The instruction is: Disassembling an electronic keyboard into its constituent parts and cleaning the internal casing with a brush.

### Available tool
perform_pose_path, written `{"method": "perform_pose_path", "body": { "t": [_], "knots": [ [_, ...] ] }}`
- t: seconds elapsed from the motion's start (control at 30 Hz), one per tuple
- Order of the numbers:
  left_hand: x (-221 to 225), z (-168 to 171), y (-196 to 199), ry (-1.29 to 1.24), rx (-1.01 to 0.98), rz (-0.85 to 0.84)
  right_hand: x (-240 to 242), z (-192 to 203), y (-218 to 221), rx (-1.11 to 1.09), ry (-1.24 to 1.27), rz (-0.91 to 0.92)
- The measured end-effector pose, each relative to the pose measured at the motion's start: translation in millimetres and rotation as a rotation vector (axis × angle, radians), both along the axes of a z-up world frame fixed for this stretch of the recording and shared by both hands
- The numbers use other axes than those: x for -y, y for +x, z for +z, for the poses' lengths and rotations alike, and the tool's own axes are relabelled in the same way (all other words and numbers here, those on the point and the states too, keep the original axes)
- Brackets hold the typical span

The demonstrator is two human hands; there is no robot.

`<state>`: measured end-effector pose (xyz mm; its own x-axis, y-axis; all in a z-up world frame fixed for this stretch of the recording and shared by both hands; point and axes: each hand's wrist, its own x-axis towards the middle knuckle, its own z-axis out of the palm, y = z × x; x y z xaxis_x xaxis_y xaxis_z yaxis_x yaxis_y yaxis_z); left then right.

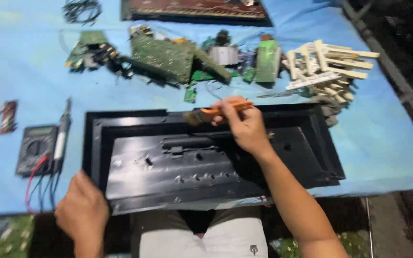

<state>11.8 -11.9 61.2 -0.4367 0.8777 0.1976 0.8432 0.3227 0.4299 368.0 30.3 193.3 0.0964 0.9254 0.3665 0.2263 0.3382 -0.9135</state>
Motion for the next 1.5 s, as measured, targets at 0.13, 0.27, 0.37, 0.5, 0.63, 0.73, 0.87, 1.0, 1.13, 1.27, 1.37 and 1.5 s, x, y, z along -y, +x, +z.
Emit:
{"method": "perform_pose_path", "body": {
  "t": [0.13,0.27,0.37,0.5,0.63,0.73,0.87,1.0,1.13,1.27,1.37,1.5],
  "knots": [
    [-0.1,28.7,10.2,-0.093,0.129,0.039,-36.0,-5.4,-56.6,0.010,0.027,0.103],
    [-3.0,31.2,11.1,-0.107,0.153,0.048,-57.4,3.3,-113.2,-0.007,0.046,0.221],
    [-0.1,28.1,10.6,-0.108,0.168,0.042,-64.1,-3.7,-147.2,0.049,0.074,0.279],
    [0.7,32.7,11.7,-0.110,0.201,0.037,-78.2,-12.4,-153.5,0.388,0.046,0.221],
    [0.9,27.4,9.1,-0.096,0.234,0.031,-87.2,-21.3,-145.2,0.477,0.359,0.066],
    [-3.3,30.6,12.9,-0.092,0.227,0.032,-81.5,-14.6,-160.4,0.231,0.343,0.163],
    [0.8,37.1,12.1,-0.089,0.228,0.030,-76.0,-20.2,-178.8,0.247,0.290,0.236],
    [3.3,42.7,14.9,-0.076,0.228,0.019,-73.0,-8.8,-186.6,0.183,0.272,0.228],
    [5.7,48.8,15.2,-0.057,0.269,0.007,-79.6,-25.3,-186.2,0.234,0.231,0.290],
    [7.4,49.5,15.7,-0.046,0.261,0.012,-73.1,-21.5,-188.3,0.231,0.222,0.296],
    [6.7,49.7,15.5,-0.047,0.257,0.005,-68.4,-18.8,-191.8,0.183,0.158,0.362],
    [6.2,52.3,16.6,-0.021,0.245,0.002,-78.7,-39.3,-190.4,0.232,0.210,0.272]
  ]
}}
